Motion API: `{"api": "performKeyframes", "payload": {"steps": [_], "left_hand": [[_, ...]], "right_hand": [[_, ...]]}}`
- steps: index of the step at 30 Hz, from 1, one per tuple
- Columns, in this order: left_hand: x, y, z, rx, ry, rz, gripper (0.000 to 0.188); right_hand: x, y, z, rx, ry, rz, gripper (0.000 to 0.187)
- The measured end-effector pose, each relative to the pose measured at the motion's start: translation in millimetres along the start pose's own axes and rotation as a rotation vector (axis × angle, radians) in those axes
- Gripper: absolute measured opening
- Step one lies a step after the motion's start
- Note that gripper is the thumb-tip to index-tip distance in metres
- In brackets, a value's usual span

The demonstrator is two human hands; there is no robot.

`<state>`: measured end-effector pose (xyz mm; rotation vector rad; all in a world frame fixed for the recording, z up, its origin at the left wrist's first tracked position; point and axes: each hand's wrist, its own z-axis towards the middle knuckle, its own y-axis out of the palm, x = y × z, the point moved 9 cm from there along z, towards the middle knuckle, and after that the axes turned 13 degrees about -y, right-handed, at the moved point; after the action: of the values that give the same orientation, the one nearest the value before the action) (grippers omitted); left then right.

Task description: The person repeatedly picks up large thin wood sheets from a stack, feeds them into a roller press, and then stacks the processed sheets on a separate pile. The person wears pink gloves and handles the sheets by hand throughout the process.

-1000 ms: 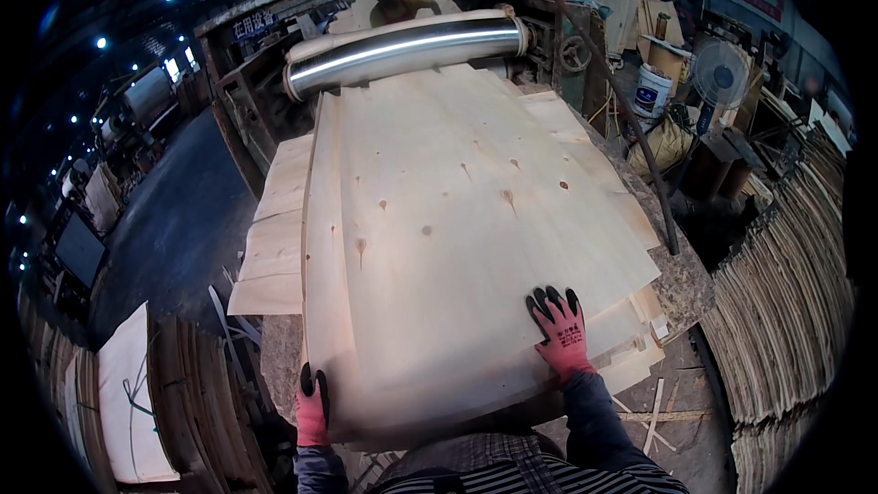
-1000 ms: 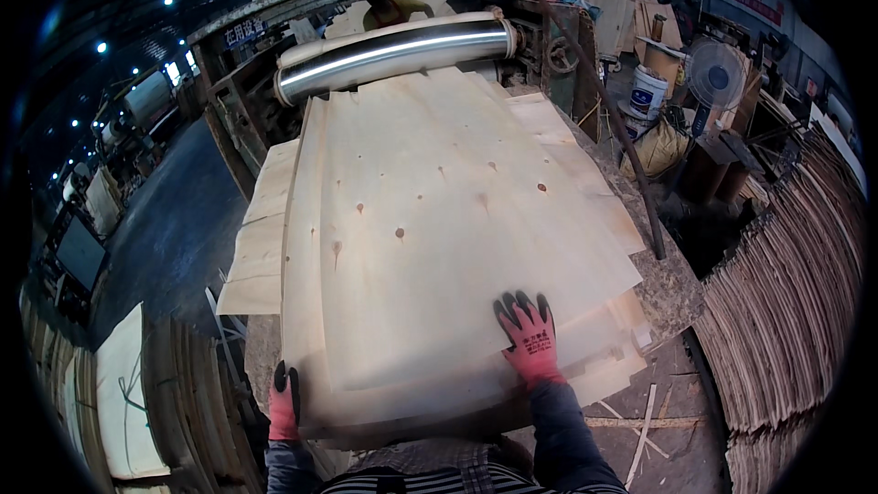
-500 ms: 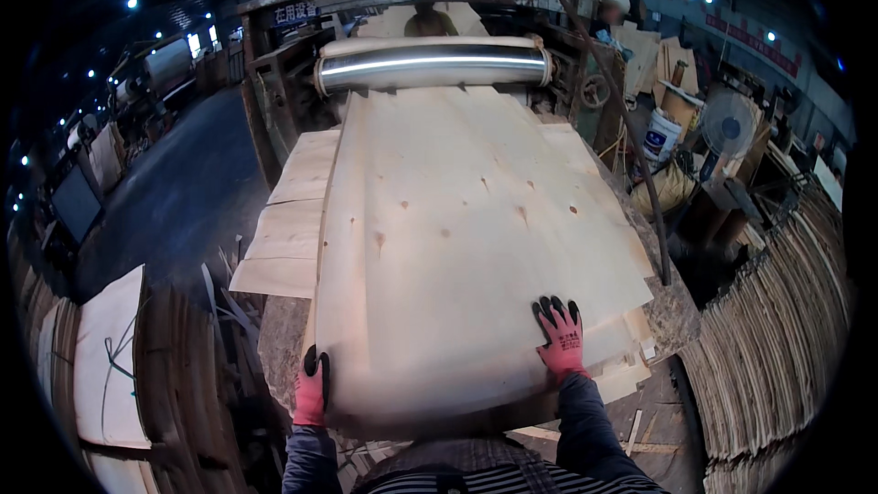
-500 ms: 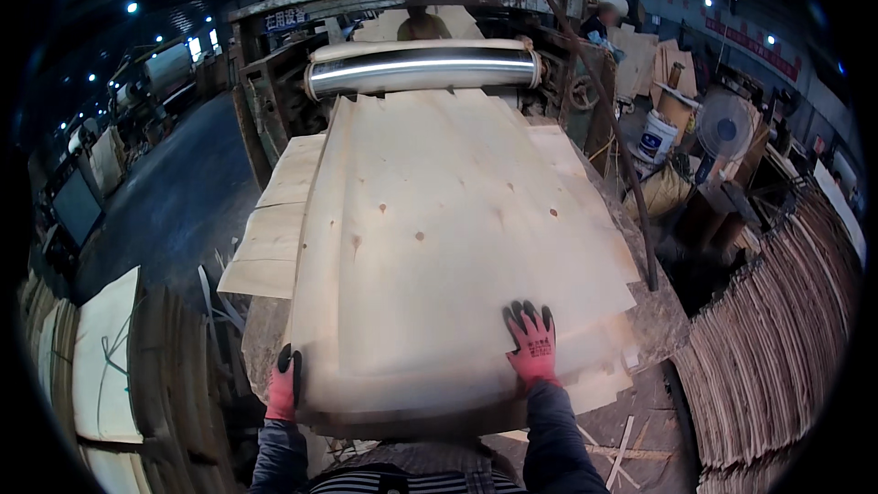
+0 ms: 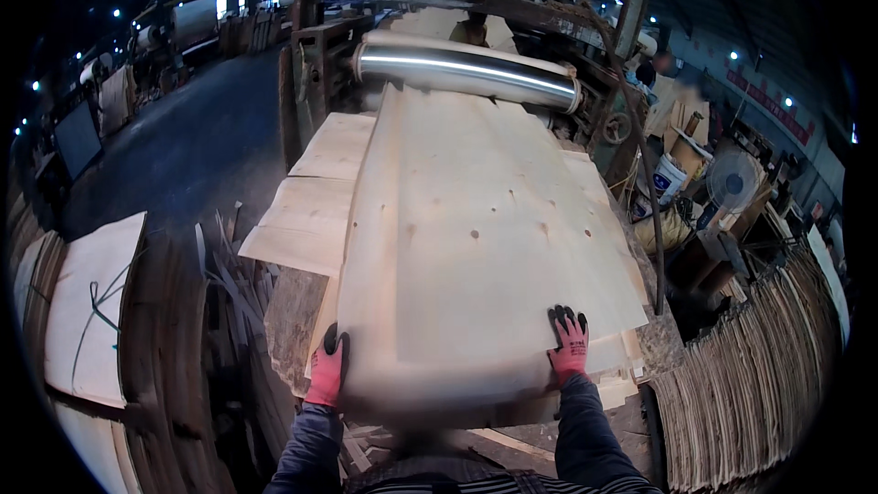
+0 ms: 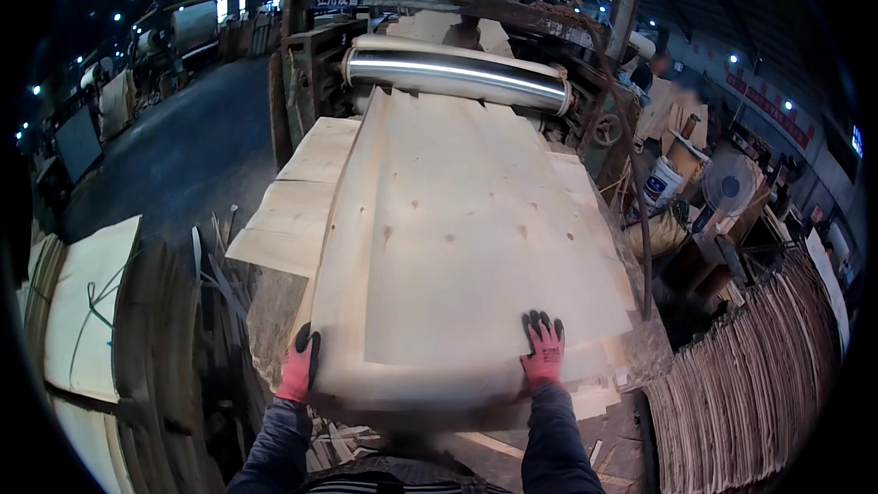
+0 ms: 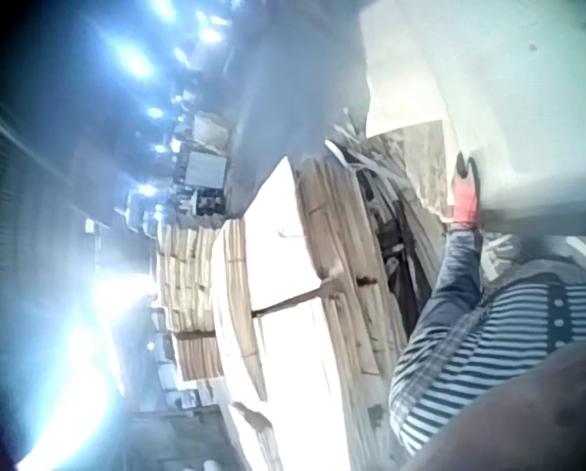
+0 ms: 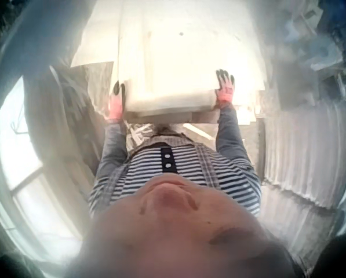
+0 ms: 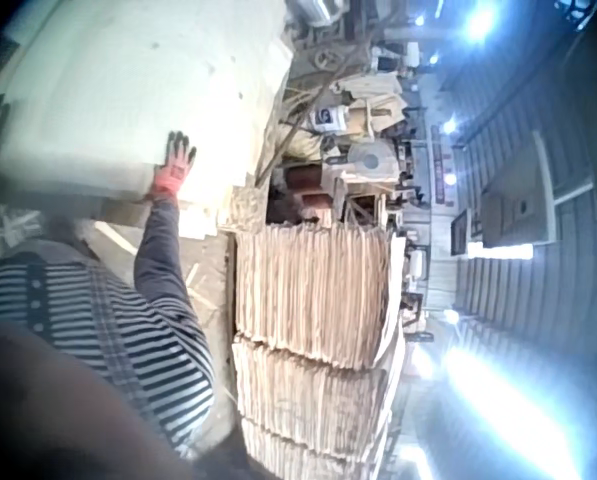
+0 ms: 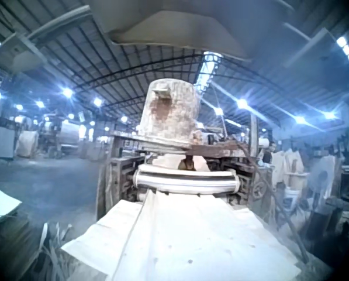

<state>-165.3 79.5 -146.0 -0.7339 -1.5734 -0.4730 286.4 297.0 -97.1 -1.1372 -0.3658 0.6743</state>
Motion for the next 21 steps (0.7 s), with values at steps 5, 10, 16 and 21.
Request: {"api": "performKeyframes", "payload": {"steps": [5,10,16,21], "left_hand": [[-32.3,-3.3,15.0,0.059,0.023,-0.008,0.033],[-27.6,-0.6,19.0,0.028,0.067,-0.056,0.032],[-43.0,-6.6,24.8,0.085,0.015,0.068,0.033],[-35.5,-1.8,19.8,0.043,0.021,-0.091,0.034]], "right_hand": [[0.8,3.7,0.1,-0.031,0.007,-0.012,0.074],[-1.1,3.1,0.2,0.001,-0.017,-0.032,0.073],[2.0,4.9,2.0,-0.002,-0.024,-0.039,0.072],[-1.2,-1.2,1.0,0.044,-0.039,-0.031,0.072]]}}
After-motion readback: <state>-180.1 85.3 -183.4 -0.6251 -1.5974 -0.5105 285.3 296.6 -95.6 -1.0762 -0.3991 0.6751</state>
